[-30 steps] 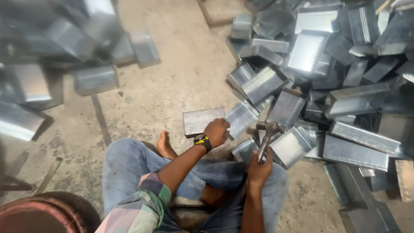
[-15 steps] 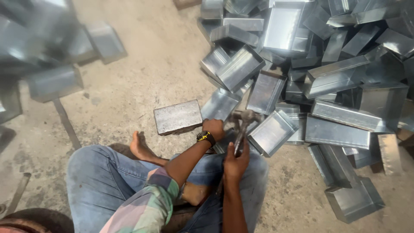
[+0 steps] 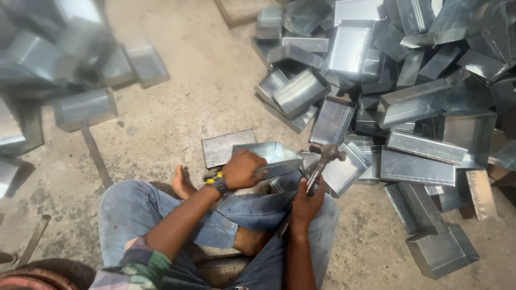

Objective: The person sits on the floor and uses a hammer to flatten or shape the edges of small metal boxes, handling them one at a time from a large pile.

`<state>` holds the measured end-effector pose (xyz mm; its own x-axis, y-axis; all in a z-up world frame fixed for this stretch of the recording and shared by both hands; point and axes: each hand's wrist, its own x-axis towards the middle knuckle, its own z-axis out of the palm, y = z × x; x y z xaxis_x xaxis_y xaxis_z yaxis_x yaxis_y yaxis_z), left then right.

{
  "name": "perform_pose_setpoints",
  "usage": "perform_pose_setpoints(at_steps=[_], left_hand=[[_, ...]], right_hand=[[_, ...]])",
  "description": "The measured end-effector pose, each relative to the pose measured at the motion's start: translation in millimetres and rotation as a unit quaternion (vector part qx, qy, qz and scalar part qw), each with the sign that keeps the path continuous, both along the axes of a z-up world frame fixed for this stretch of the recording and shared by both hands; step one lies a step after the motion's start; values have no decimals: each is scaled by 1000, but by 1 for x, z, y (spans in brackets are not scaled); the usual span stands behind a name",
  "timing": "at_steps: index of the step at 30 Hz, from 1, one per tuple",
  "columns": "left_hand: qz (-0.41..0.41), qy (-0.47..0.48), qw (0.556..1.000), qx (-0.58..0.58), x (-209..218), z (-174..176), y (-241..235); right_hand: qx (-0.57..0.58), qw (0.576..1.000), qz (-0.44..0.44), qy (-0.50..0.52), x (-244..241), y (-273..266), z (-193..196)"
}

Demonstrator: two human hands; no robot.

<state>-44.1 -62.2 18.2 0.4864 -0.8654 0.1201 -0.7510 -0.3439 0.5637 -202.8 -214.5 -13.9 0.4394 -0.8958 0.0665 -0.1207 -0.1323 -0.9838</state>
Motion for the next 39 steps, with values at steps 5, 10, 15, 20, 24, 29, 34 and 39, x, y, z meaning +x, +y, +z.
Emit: perform_pose_setpoints(at_steps=[5, 10, 15, 20, 24, 29, 34, 39], left_hand=[[4, -131, 991, 22, 3, -8, 69], [65, -175, 981, 48, 17, -59, 116], [132, -116, 978, 116, 34, -74, 122], [210, -109, 971, 37, 38, -71, 84], [285, -123, 950, 40, 59, -79, 47], [314, -114, 939, 82, 102, -93, 26], [307, -107, 941, 96, 110, -101, 27], [314, -109, 939, 88, 112, -103, 20]], right_hand=[[163, 986, -1, -26, 4, 11, 8], [-48, 998, 23, -19, 1, 14, -1], [-47, 997, 23, 59, 4, 12, -9], [-42, 993, 101, 36, 5, 21, 4], [-20, 987, 146, -67, 1, 46, 36], [-125, 956, 189, -188, -11, 59, 86], [-135, 956, 196, -169, 6, 45, 89], [-74, 927, 205, 305, 46, 45, 28]])
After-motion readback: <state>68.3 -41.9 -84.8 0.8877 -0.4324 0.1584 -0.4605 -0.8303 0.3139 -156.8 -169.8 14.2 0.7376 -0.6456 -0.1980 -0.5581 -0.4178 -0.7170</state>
